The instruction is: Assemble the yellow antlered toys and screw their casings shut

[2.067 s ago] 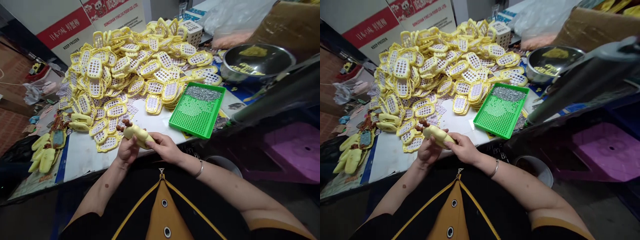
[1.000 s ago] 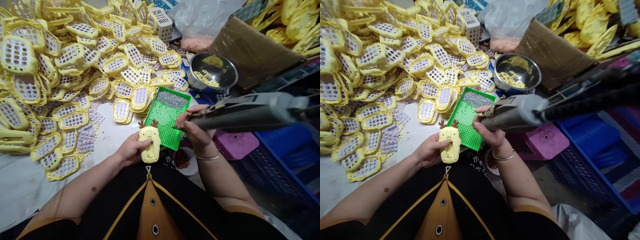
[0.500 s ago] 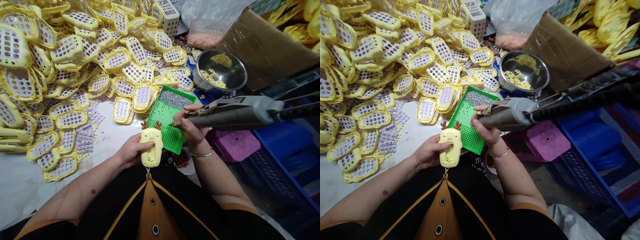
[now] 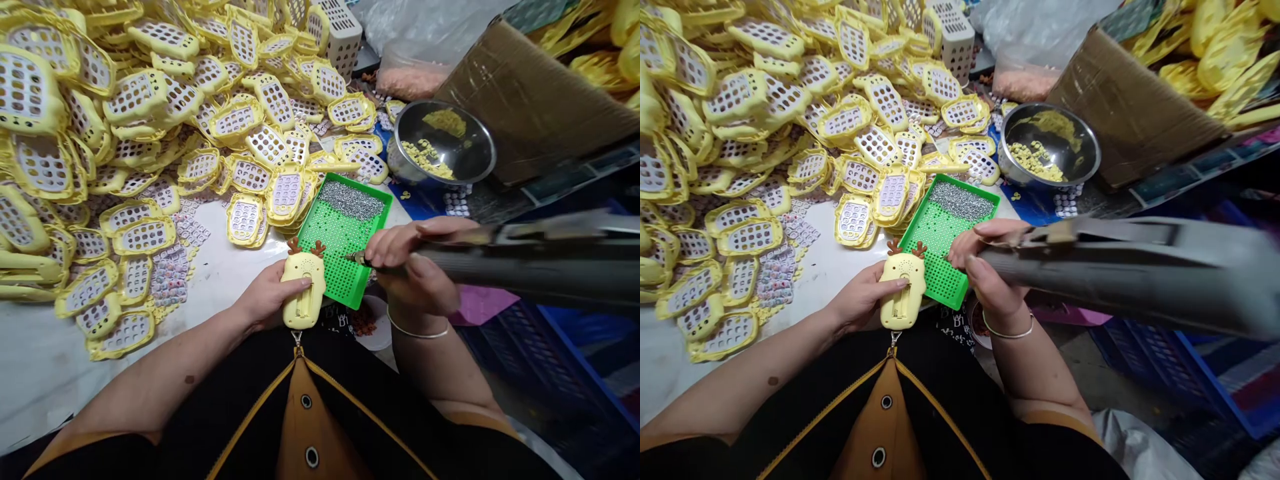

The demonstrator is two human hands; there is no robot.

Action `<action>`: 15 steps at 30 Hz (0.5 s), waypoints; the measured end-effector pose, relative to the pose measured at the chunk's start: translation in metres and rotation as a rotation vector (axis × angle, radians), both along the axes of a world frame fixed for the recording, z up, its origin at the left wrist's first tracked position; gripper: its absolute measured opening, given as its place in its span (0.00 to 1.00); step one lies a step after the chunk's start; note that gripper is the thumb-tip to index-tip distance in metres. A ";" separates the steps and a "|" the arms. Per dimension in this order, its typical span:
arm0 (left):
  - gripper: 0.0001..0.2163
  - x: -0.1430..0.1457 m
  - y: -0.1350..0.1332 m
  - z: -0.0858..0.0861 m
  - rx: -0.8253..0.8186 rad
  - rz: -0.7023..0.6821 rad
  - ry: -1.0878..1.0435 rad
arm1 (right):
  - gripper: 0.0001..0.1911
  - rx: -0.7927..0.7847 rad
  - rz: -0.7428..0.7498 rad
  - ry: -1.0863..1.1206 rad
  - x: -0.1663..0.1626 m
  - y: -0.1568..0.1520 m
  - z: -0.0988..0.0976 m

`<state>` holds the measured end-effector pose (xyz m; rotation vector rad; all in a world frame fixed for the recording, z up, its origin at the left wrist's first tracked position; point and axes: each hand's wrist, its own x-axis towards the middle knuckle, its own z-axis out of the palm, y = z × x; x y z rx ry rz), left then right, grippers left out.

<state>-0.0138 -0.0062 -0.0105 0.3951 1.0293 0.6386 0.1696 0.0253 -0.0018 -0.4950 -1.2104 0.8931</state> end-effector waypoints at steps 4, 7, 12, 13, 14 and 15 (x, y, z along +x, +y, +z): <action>0.20 0.003 0.000 0.000 0.030 0.007 0.047 | 0.12 -0.002 0.074 0.041 -0.008 -0.014 0.024; 0.21 0.003 0.000 -0.001 0.058 -0.001 0.063 | 0.13 0.026 0.145 0.022 -0.012 -0.018 0.027; 0.21 0.001 0.000 -0.003 0.080 -0.018 0.043 | 0.14 0.020 0.147 -0.001 -0.016 -0.013 0.018; 0.21 0.001 0.000 -0.003 0.076 -0.023 0.039 | 0.13 0.012 0.146 -0.006 -0.017 -0.012 0.017; 0.20 0.001 0.000 -0.003 0.072 -0.029 0.030 | 0.13 0.004 0.152 -0.011 -0.017 -0.012 0.016; 0.20 0.001 0.000 -0.003 0.070 -0.035 0.020 | 0.13 -0.005 0.164 -0.012 -0.018 -0.012 0.015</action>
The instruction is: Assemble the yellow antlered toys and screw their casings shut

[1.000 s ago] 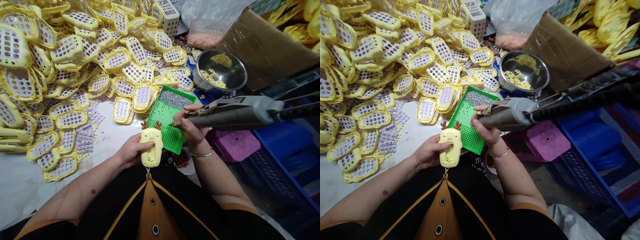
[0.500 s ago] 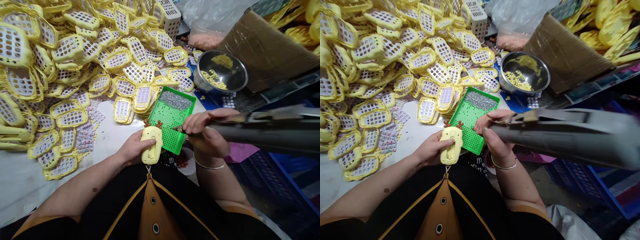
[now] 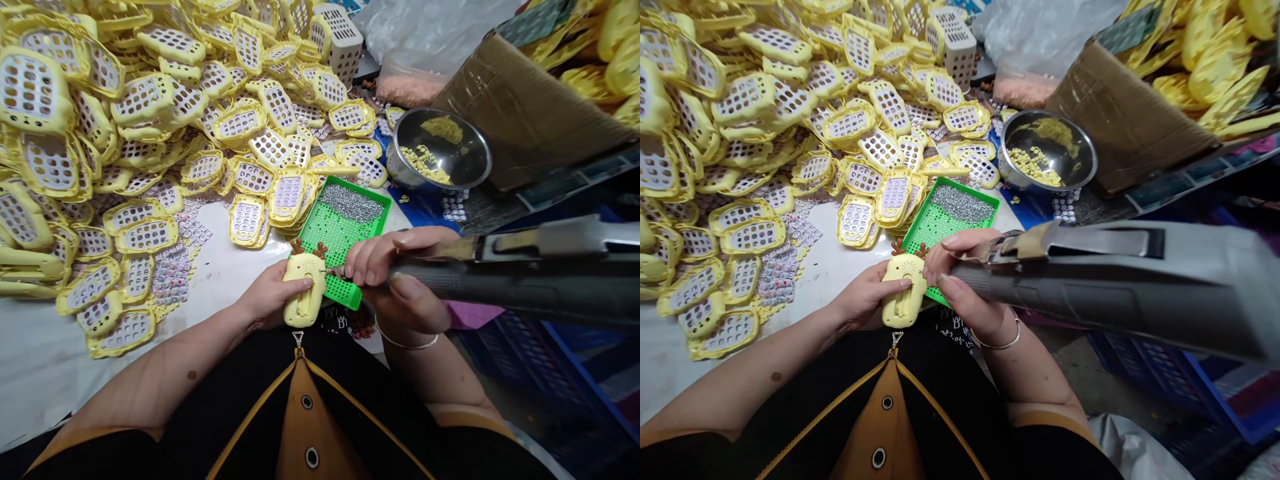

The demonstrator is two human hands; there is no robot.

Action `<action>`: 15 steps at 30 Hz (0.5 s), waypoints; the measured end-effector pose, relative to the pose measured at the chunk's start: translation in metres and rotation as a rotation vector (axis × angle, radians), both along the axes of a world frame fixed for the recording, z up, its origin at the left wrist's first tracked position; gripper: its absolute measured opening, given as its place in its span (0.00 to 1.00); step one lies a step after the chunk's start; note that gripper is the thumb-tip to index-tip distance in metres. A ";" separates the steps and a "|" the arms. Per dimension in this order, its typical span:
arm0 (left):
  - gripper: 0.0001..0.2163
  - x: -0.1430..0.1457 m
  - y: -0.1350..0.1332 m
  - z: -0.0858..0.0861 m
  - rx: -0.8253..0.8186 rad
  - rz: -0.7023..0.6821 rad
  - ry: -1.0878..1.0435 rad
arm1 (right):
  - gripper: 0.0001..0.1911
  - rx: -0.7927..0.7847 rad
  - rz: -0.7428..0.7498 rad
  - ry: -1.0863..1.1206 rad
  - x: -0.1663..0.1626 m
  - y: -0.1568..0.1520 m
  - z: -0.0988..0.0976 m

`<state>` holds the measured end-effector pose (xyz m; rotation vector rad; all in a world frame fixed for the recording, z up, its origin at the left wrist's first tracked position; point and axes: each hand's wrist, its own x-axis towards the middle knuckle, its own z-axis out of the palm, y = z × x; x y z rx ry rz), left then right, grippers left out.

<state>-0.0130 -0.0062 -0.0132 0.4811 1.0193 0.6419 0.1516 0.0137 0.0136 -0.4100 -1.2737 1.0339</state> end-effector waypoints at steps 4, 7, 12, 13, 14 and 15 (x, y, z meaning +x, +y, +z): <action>0.21 0.000 0.000 0.001 0.011 -0.012 -0.016 | 0.12 -0.037 0.063 -0.022 -0.001 0.000 -0.004; 0.20 0.001 0.001 -0.002 0.019 0.002 -0.050 | 0.11 -0.033 0.094 -0.072 -0.003 0.001 -0.007; 0.17 0.000 0.002 -0.007 0.010 -0.005 -0.111 | 0.09 0.009 0.189 -0.071 -0.006 0.006 -0.006; 0.17 -0.001 0.002 -0.007 0.004 -0.011 -0.116 | 0.09 0.004 0.210 -0.067 -0.006 0.007 -0.006; 0.17 -0.001 0.002 -0.007 -0.001 -0.016 -0.122 | 0.09 0.001 0.230 -0.061 -0.006 0.007 -0.006; 0.17 -0.002 0.002 -0.007 -0.003 -0.017 -0.125 | 0.09 -0.004 0.245 -0.058 -0.006 0.008 -0.007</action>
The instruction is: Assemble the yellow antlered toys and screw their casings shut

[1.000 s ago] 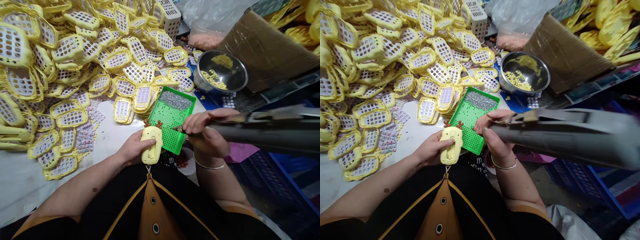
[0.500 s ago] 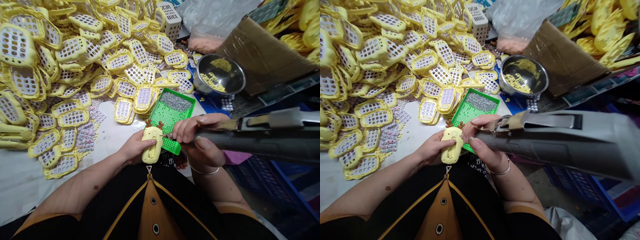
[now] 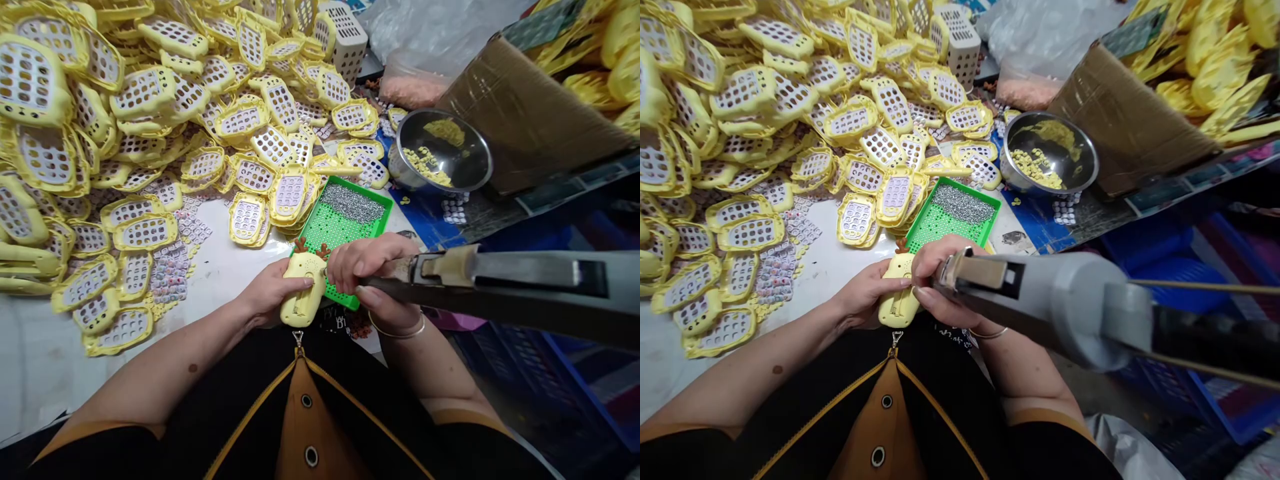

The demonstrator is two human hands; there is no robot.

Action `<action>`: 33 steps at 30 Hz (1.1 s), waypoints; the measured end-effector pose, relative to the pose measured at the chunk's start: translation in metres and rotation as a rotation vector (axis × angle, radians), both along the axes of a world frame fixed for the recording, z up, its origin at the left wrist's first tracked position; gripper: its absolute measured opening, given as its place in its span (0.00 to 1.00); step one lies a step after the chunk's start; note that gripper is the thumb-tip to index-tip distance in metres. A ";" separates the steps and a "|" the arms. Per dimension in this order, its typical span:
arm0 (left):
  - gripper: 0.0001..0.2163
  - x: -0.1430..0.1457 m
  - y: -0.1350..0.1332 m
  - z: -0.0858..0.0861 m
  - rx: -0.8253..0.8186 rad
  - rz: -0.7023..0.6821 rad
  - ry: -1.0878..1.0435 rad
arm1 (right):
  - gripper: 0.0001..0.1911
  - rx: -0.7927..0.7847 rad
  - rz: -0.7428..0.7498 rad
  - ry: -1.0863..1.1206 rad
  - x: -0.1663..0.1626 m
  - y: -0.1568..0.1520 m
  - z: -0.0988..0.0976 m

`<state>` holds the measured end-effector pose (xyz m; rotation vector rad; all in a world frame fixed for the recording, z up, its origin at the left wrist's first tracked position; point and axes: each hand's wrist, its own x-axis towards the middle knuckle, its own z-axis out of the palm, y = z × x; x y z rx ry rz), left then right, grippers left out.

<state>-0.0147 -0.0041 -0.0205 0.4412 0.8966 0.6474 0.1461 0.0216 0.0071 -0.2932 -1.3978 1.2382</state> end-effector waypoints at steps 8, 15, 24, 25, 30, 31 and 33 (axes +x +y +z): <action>0.17 0.000 0.003 0.005 0.029 -0.032 0.160 | 0.08 -0.017 -0.037 0.051 0.002 -0.007 0.005; 0.12 0.006 0.003 0.012 -0.006 0.020 0.216 | 0.10 0.064 -0.314 0.044 0.026 0.005 -0.006; 0.17 0.006 0.005 0.012 -0.039 0.007 0.188 | 0.12 -0.064 -0.472 -0.106 0.034 0.024 -0.046; 0.17 0.006 0.005 0.012 -0.046 0.006 0.179 | 0.12 -0.087 -0.474 -0.119 0.034 0.024 -0.046; 0.21 0.006 0.005 0.012 -0.066 0.010 0.153 | 0.12 -0.071 -0.430 -0.037 0.034 0.027 -0.050; 0.21 0.006 0.005 0.012 -0.066 0.011 0.151 | 0.11 -0.064 -0.422 -0.019 0.033 0.028 -0.051; 0.21 0.006 0.005 0.012 -0.072 0.013 0.150 | 0.11 -0.075 -0.398 -0.007 0.033 0.029 -0.052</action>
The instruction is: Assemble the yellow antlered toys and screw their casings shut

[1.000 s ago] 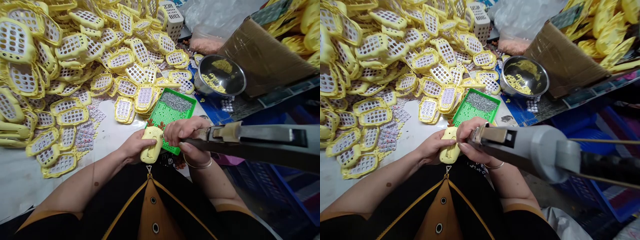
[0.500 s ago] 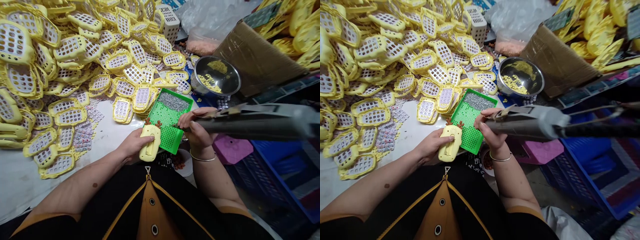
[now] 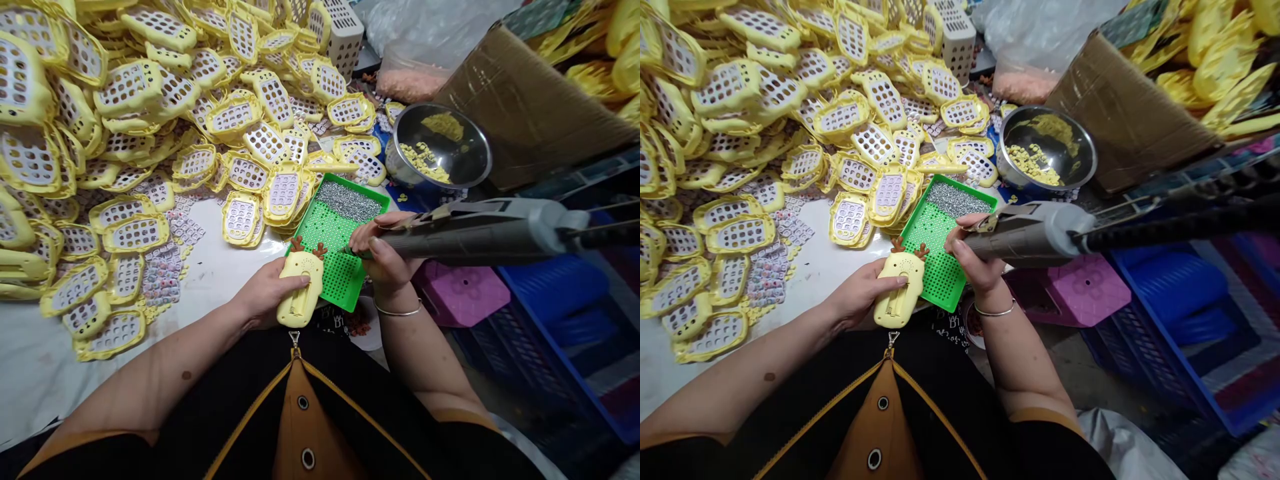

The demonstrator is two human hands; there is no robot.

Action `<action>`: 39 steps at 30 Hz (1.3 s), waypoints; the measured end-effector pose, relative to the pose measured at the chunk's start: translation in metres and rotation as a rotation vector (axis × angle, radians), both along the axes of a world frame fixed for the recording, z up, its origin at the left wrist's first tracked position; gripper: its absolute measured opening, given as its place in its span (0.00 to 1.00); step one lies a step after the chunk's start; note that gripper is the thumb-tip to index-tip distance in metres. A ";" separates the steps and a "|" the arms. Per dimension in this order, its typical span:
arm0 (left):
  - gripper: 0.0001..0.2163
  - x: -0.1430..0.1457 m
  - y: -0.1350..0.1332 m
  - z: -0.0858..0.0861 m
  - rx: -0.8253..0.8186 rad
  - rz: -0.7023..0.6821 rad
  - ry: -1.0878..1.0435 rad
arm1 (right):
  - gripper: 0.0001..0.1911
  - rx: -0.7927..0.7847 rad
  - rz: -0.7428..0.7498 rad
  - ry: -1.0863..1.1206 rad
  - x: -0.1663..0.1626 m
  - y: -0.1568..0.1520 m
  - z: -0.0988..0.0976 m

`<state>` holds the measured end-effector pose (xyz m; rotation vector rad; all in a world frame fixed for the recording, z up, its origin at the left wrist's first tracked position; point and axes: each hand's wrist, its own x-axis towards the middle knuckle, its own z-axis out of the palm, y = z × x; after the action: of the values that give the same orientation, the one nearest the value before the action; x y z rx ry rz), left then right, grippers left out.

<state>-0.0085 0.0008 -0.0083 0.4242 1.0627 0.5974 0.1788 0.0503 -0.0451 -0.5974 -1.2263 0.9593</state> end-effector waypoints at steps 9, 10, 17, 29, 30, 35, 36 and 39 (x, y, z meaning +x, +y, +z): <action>0.20 -0.006 -0.002 -0.004 0.019 0.010 -0.012 | 0.11 0.024 0.020 -0.008 0.001 -0.003 0.012; 0.20 -0.005 -0.002 -0.005 0.022 0.007 0.009 | 0.11 0.041 -0.001 0.010 0.000 -0.005 0.019; 0.17 0.000 -0.004 -0.007 0.102 -0.016 0.143 | 0.07 0.068 0.044 0.162 -0.024 -0.035 0.077; 0.15 -0.002 -0.007 -0.009 0.207 -0.074 0.185 | 0.09 0.102 0.292 0.108 -0.046 -0.026 0.060; 0.15 -0.002 -0.006 -0.009 0.204 -0.078 0.181 | 0.09 0.106 0.311 0.092 -0.046 -0.025 0.058; 0.13 -0.001 -0.003 -0.009 0.165 -0.104 0.173 | 0.09 0.147 0.373 0.030 -0.050 -0.023 0.056; 0.13 -0.001 -0.003 -0.009 0.157 -0.106 0.171 | 0.09 0.144 0.383 0.034 -0.050 -0.023 0.055; 0.13 0.000 -0.003 -0.010 0.147 -0.102 0.136 | 0.08 0.142 0.404 0.079 -0.050 -0.022 0.053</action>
<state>-0.0087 -0.0021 -0.0183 0.6513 1.1225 0.5635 0.1288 0.0283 0.0079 -0.1978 -1.3584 1.2064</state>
